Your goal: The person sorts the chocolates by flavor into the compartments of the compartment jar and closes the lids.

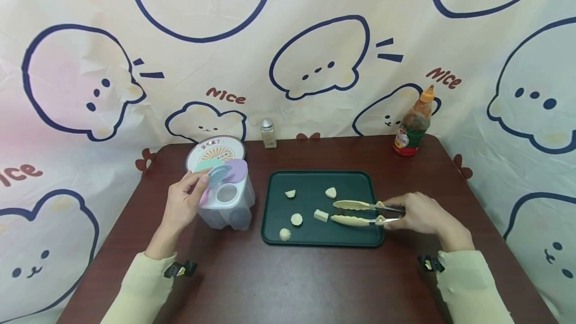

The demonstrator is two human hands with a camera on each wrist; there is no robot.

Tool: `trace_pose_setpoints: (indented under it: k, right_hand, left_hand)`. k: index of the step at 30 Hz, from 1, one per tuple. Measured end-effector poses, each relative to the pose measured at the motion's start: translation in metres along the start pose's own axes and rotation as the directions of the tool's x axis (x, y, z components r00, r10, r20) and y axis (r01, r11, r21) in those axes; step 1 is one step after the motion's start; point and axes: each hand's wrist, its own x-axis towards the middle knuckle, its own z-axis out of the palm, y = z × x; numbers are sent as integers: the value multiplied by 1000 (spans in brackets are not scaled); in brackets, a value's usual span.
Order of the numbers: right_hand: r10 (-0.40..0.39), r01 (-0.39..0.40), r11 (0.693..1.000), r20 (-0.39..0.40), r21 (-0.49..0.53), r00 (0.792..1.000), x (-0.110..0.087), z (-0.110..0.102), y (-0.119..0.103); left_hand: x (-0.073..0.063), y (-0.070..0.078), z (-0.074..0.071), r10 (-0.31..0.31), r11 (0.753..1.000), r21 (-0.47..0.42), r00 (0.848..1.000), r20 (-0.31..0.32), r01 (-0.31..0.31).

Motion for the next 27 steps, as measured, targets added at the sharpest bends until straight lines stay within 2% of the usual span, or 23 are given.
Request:
trace_pose_setpoints:
  k: [9, 19, 27]
  right_hand:
    - [-7, 7, 1000, -25, -13, 1000, 0, 2, 2]
    - [25, -23, 999, -83, 24, 996, -3, -3, -7]
    - [-11, 15, 1000, -143, 26, 990, -5, -5, -20]
  left_hand:
    - [0, 1, 0, -4, 1000, 5, 1000, -1, 4]
    - [0, 2, 0, -4, 1000, 10, 1000, -1, 4]
    - [0, 1, 0, 3, 1000, 3, 1000, 0, -3]
